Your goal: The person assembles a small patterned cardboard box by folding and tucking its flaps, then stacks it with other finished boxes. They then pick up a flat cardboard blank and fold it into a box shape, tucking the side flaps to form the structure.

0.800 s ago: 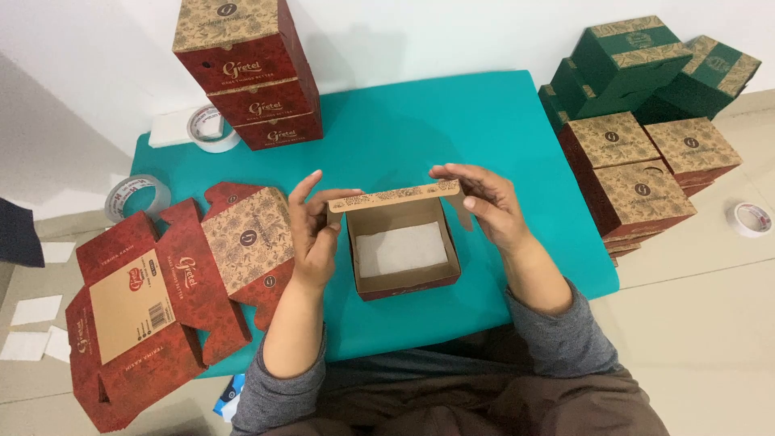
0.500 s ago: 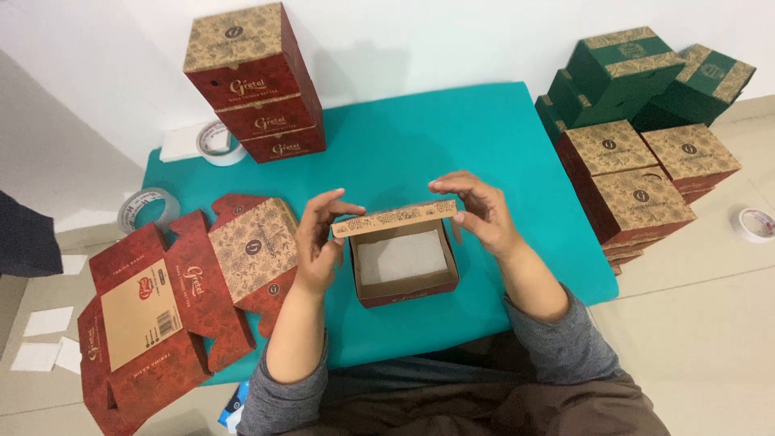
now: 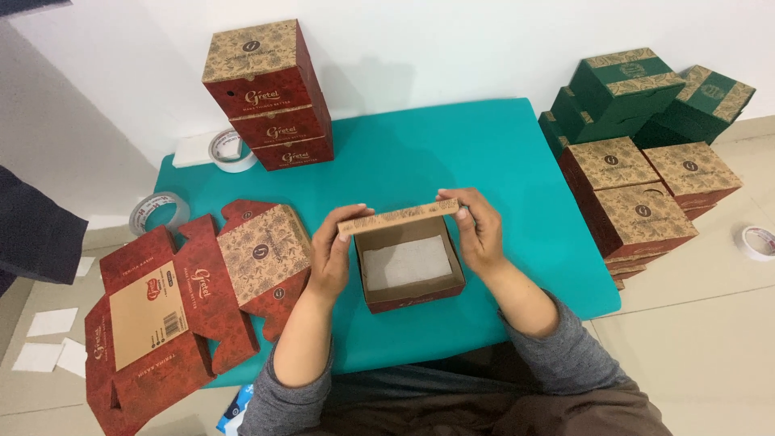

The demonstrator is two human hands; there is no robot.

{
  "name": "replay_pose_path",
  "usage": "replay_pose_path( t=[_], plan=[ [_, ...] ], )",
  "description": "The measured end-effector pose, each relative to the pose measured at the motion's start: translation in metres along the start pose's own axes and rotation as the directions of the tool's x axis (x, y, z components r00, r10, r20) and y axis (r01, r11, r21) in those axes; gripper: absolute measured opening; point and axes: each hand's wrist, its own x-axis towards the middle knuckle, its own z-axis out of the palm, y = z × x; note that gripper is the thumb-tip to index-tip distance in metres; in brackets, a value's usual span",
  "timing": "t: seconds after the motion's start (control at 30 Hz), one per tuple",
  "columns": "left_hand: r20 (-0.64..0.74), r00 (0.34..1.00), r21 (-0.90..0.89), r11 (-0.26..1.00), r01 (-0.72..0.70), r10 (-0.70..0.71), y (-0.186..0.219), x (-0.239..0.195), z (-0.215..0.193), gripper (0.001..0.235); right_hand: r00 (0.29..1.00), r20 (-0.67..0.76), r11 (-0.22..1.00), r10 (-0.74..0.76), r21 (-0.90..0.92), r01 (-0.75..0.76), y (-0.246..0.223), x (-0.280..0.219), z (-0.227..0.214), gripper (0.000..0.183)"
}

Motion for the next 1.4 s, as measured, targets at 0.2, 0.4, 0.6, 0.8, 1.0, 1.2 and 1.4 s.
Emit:
replay_pose_path(
  t=[0.2,0.4,0.6,0.8,1.0,1.2,1.4],
  plan=[
    [0.044,0.988,0.107,0.983,-0.15,0.146,-0.013,-0.008,0.001,0.091,0.986,0.015,0.971,-0.164,-0.172,0.164,-0.004,-0.001,0.0,0.043],
    [0.014,0.988,0.183,0.971,-0.155,0.155,0.002,-0.002,0.005,0.047,0.978,0.076,0.964,-0.194,-0.168,0.204,-0.018,0.006,-0.006,0.041],
    [0.033,0.988,0.17,0.973,-0.157,0.154,0.009,-0.001,0.006,0.034,0.972,0.094,0.964,-0.213,-0.138,0.225,-0.003,-0.002,-0.005,0.029],
    [0.007,0.953,0.233,0.927,-0.295,0.302,0.025,0.005,0.013,0.016,0.959,0.07,0.94,-0.276,-0.189,0.285,-0.006,-0.004,0.002,0.014],
    [0.048,0.931,0.283,0.889,-0.359,0.361,0.021,0.004,0.018,0.009,0.872,0.276,0.738,-0.404,-0.464,0.489,-0.034,0.006,0.001,0.012],
    [0.134,0.905,0.39,0.818,-0.424,0.405,0.033,0.001,0.026,0.004,0.821,0.388,0.576,-0.419,-0.585,0.571,-0.06,0.006,0.023,0.008],
    [0.108,0.914,0.515,0.765,-0.387,0.391,0.029,-0.009,0.017,0.004,0.865,0.401,0.575,-0.3,-0.647,0.5,-0.066,0.008,-0.005,0.008]
  ],
)
